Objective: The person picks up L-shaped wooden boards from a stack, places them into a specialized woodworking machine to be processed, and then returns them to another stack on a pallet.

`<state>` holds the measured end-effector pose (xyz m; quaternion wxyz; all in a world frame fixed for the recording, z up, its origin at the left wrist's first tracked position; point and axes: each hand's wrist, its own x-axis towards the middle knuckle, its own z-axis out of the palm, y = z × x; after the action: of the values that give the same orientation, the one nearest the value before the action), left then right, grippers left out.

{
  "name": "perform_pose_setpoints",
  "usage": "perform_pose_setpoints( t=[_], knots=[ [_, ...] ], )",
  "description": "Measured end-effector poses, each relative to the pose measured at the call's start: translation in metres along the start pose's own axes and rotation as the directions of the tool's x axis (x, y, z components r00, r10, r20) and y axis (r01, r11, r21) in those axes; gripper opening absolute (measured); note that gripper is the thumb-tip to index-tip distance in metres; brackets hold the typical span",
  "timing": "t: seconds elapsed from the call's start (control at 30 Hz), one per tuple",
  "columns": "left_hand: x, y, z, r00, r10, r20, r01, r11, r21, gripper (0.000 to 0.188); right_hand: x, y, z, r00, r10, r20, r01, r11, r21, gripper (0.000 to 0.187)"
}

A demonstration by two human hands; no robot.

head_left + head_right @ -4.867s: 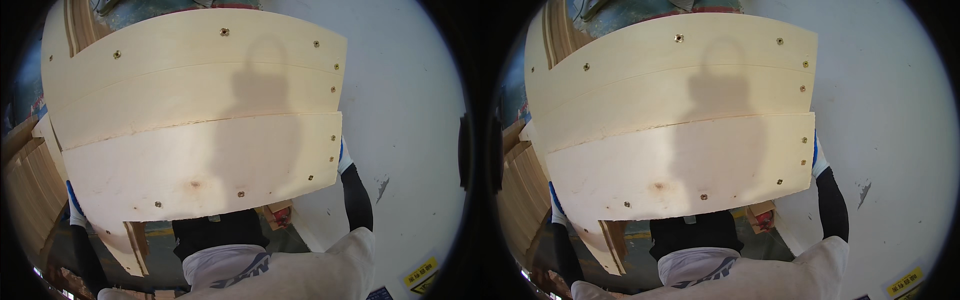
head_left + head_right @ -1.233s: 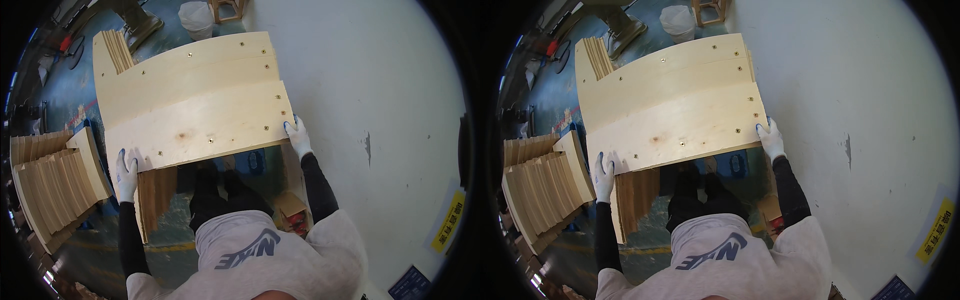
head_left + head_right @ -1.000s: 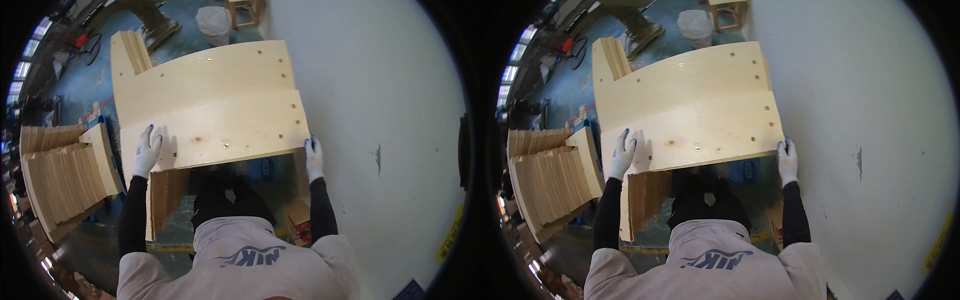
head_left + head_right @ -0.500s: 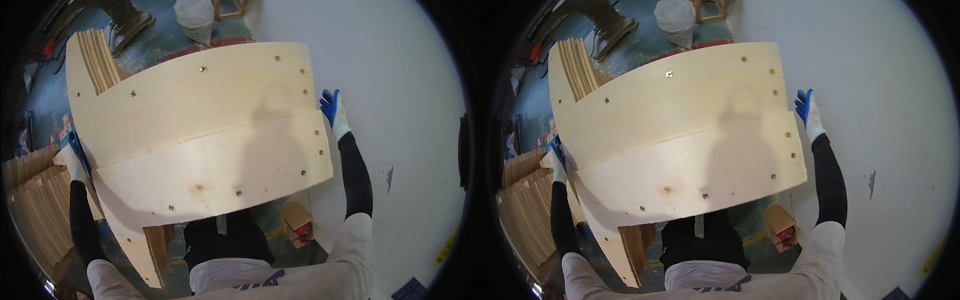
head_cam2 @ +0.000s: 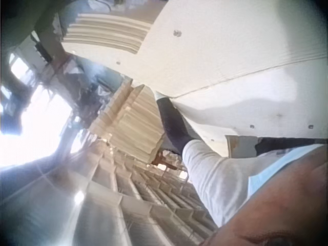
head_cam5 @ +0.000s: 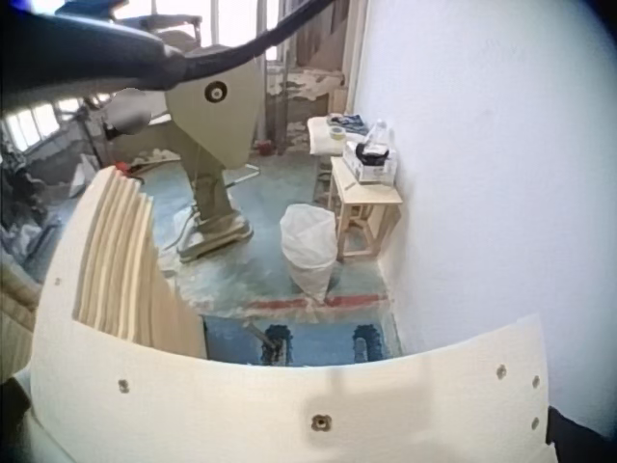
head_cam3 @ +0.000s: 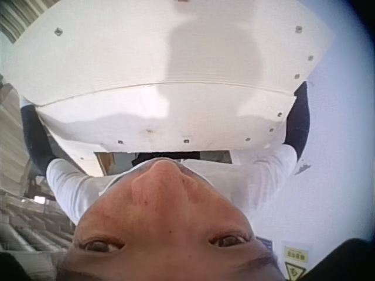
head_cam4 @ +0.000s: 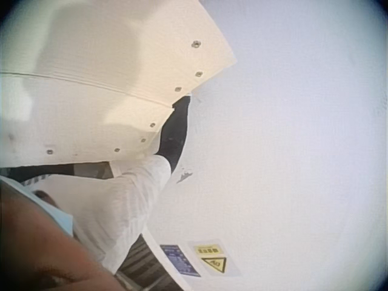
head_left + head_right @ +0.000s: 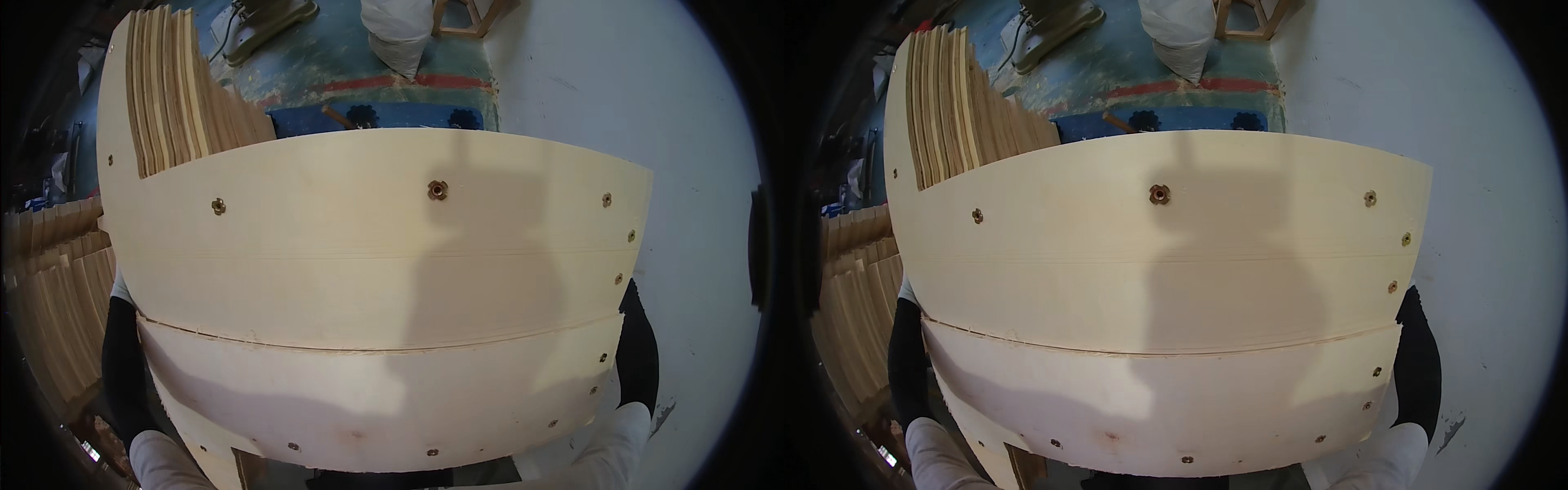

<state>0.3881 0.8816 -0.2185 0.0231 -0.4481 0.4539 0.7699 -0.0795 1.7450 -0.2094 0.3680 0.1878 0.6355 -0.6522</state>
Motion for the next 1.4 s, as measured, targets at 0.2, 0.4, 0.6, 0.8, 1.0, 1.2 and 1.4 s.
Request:
perform_pose_setpoints(
  t=[0.2, 0.4, 0.6, 0.8, 1.0, 1.2, 1.4],
  knots=[
    [-0.001, -0.01, 0.0, 1.0, -0.007, -0.021, 0.006, 1.0, -0.008, 0.073, 0.009, 0.005, -0.014, 0.999, 0.015, -0.03, -0.017, 0.997, -0.077, 0.079],
    [0.012, -0.016, -0.011, 1.0, -0.019, -0.005, 0.019, 1.0, -0.012, 0.073, 0.007, 0.016, -0.02, 0.997, 0.014, -0.079, -0.024, 0.991, -0.128, 0.078],
    [0.004, -0.014, -0.014, 1.0, -0.009, -0.014, 0.009, 1.0, -0.025, 0.073, 0.003, 0.008, -0.022, 0.997, 0.002, -0.082, -0.016, 0.985, -0.171, 0.078],
    [0.017, -0.011, -0.003, 1.0, 0.018, 0.026, -0.016, 0.997, -0.07, 0.073, -0.029, -0.005, -0.057, 0.988, -0.064, -0.141, 0.027, 0.968, -0.249, 0.078],
    [-0.05, -0.015, -0.022, 0.992, 0.08, -0.094, -0.093, 0.985, -0.145, 0.076, -0.15, -0.025, 0.007, 0.928, -0.246, -0.28, 0.059, 0.838, -0.542, 0.07],
    [-0.185, -0.059, -0.014, 0.879, 0.327, -0.347, -0.111, 0.848, 0.518, 0.054, -0.268, 0.033, 0.051, 0.814, -0.58, -0.037, 0.176, 0.306, -0.936, 0.051],
    [-0.412, -0.163, 0.01, 0.747, 0.403, -0.528, 0.087, 0.729, 0.679, 0.054, -0.324, 0.076, 0.138, 0.826, -0.511, 0.239, 0.208, -0.118, -0.971, 0.052]
  ],
)
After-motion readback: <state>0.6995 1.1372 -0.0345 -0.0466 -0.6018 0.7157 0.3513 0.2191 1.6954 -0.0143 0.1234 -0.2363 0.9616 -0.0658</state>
